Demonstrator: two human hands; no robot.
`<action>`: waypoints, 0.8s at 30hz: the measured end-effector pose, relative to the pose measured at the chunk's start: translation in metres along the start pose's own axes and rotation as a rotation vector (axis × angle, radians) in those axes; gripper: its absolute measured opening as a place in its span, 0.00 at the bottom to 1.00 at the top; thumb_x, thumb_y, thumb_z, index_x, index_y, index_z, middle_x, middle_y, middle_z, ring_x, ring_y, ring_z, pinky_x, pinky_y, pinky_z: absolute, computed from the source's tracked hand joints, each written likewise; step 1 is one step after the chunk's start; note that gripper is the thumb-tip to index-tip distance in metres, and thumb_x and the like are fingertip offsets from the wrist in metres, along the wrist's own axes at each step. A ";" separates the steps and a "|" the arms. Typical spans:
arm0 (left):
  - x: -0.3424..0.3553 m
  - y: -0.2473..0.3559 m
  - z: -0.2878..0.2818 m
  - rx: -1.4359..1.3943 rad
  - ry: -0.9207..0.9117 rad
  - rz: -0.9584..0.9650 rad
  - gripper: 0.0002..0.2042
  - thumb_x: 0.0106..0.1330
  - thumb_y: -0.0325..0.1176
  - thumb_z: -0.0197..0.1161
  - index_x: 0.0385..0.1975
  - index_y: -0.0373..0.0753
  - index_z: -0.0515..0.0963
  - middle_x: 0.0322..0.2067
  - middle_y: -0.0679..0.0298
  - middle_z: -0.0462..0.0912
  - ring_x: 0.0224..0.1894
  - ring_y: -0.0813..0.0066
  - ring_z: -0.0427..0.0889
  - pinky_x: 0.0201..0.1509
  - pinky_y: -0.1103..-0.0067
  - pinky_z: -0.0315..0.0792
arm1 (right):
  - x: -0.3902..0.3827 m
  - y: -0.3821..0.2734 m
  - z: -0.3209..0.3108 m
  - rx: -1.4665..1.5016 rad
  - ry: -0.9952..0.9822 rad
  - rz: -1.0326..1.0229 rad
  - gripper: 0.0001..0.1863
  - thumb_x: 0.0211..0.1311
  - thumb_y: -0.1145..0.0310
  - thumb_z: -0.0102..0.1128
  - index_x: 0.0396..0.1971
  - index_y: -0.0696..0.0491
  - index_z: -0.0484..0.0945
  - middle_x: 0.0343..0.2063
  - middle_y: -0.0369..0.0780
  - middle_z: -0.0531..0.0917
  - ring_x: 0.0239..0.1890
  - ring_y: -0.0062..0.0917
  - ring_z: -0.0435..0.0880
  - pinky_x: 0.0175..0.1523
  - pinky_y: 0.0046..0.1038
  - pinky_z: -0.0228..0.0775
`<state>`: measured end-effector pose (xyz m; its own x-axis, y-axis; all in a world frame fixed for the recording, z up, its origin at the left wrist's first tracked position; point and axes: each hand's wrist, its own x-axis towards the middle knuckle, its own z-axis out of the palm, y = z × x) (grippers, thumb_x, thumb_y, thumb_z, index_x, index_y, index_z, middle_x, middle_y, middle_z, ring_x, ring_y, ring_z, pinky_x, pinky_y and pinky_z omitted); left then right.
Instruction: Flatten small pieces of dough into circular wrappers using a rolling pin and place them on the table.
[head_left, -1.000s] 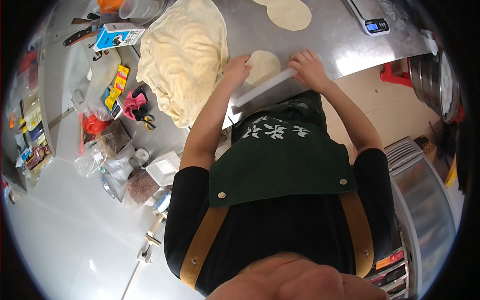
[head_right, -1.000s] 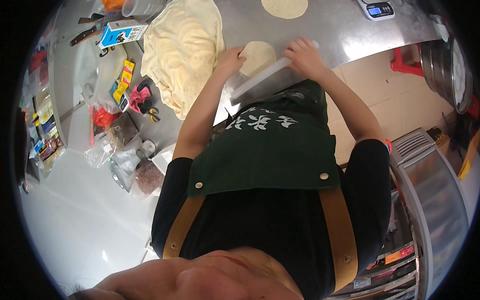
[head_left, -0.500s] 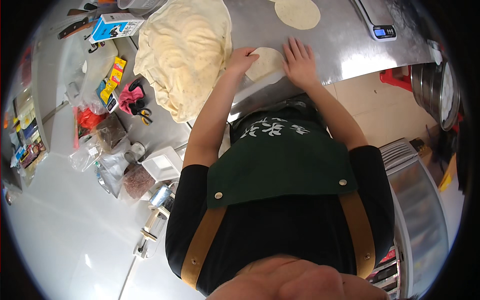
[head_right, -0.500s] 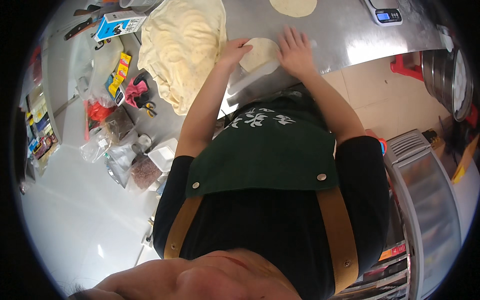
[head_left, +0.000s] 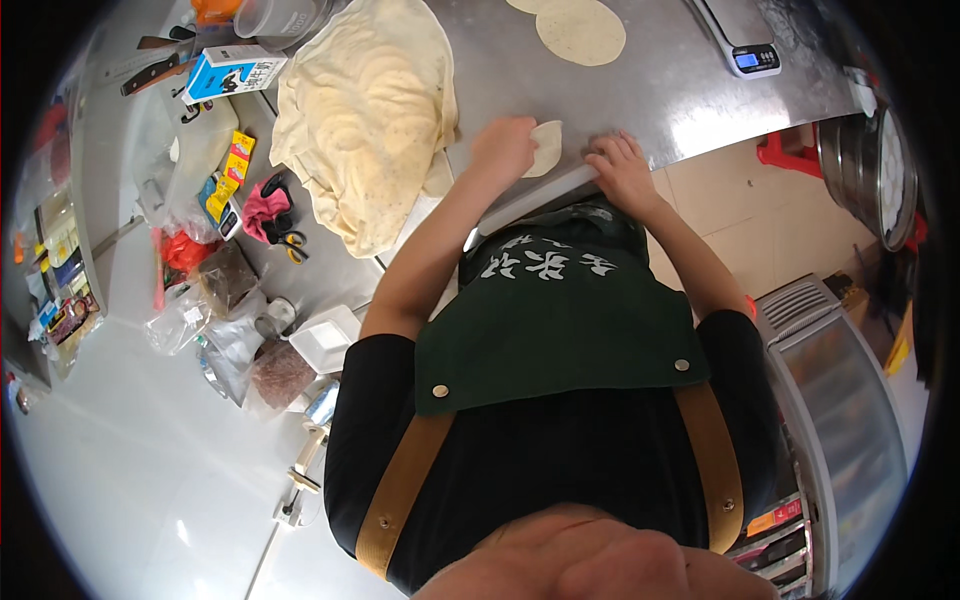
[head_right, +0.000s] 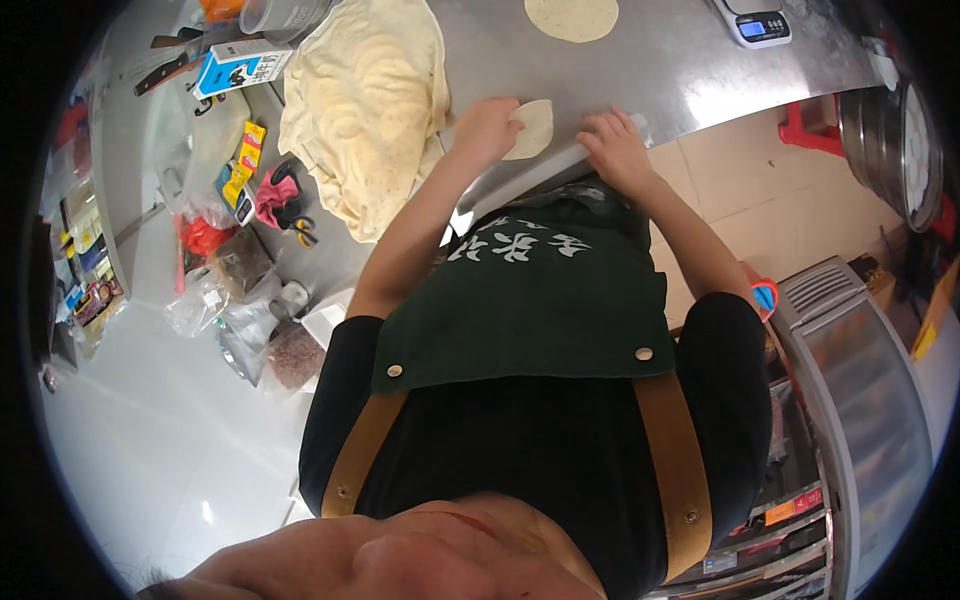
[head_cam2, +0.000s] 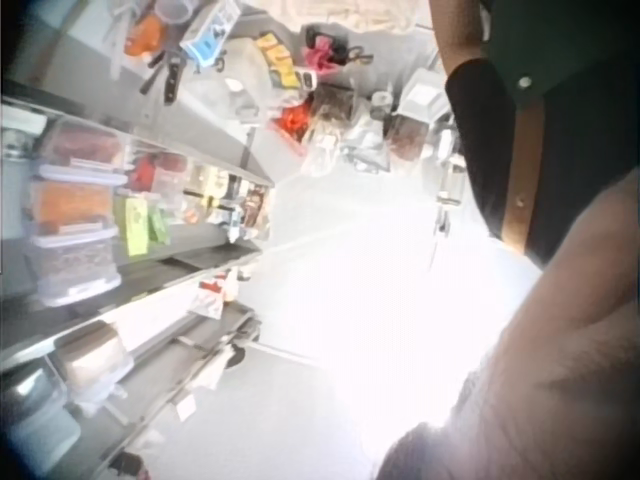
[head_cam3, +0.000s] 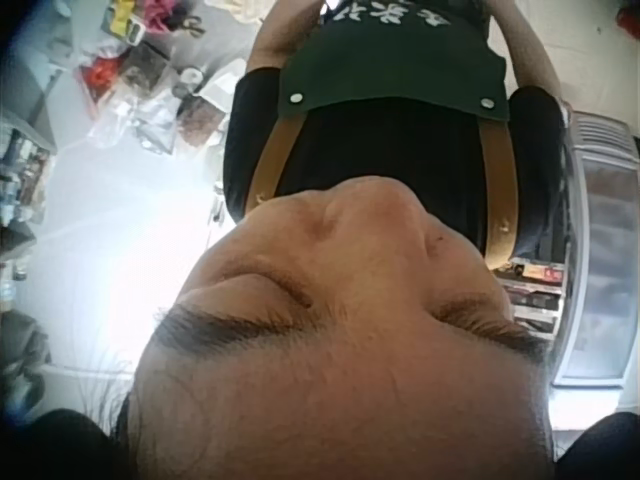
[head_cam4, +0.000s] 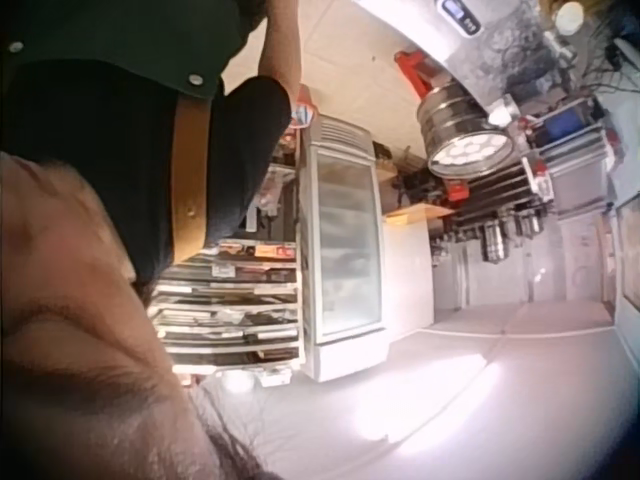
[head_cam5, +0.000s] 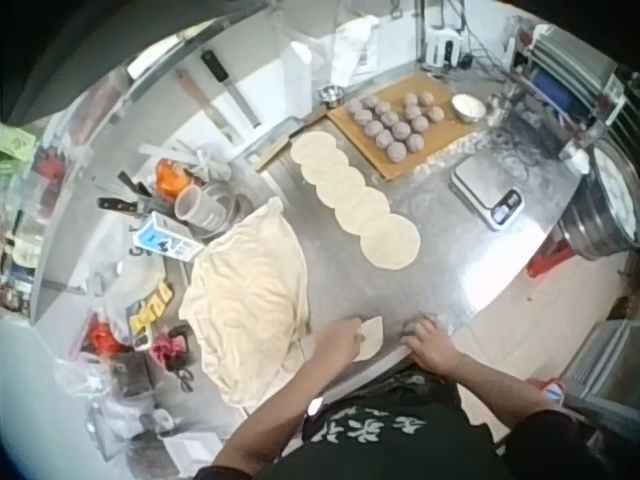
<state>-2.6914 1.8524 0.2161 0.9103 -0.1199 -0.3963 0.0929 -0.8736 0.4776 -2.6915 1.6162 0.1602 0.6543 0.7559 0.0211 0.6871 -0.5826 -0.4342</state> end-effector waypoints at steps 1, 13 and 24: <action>-0.004 0.004 -0.006 -0.086 -0.004 0.015 0.11 0.51 0.34 0.60 0.33 0.37 0.75 0.32 0.52 0.78 0.37 0.53 0.76 0.40 0.65 0.69 | -0.003 -0.001 -0.007 0.003 0.003 0.003 0.20 0.40 0.70 0.63 0.39 0.50 0.72 0.46 0.39 0.70 0.52 0.33 0.67 0.62 0.38 0.51; 0.013 -0.051 0.014 -0.182 -0.058 -0.206 0.12 0.54 0.30 0.58 0.39 0.40 0.75 0.35 0.53 0.78 0.40 0.57 0.76 0.42 0.69 0.70 | 0.051 0.009 -0.017 0.032 0.026 -0.115 0.18 0.40 0.65 0.65 0.35 0.50 0.72 0.34 0.36 0.73 0.45 0.33 0.70 0.59 0.36 0.55; 0.016 -0.065 0.033 -0.658 0.094 -0.257 0.15 0.51 0.33 0.60 0.40 0.38 0.76 0.33 0.57 0.80 0.35 0.65 0.79 0.40 0.76 0.70 | 0.042 -0.014 0.018 -0.193 0.152 0.190 0.26 0.54 0.60 0.51 0.53 0.53 0.66 0.59 0.45 0.62 0.60 0.37 0.60 0.61 0.46 0.50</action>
<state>-2.6960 1.8917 0.1529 0.8551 0.1183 -0.5048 0.5064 -0.3994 0.7642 -2.6795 1.6611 0.1508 0.8064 0.5834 0.0966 0.5859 -0.7661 -0.2642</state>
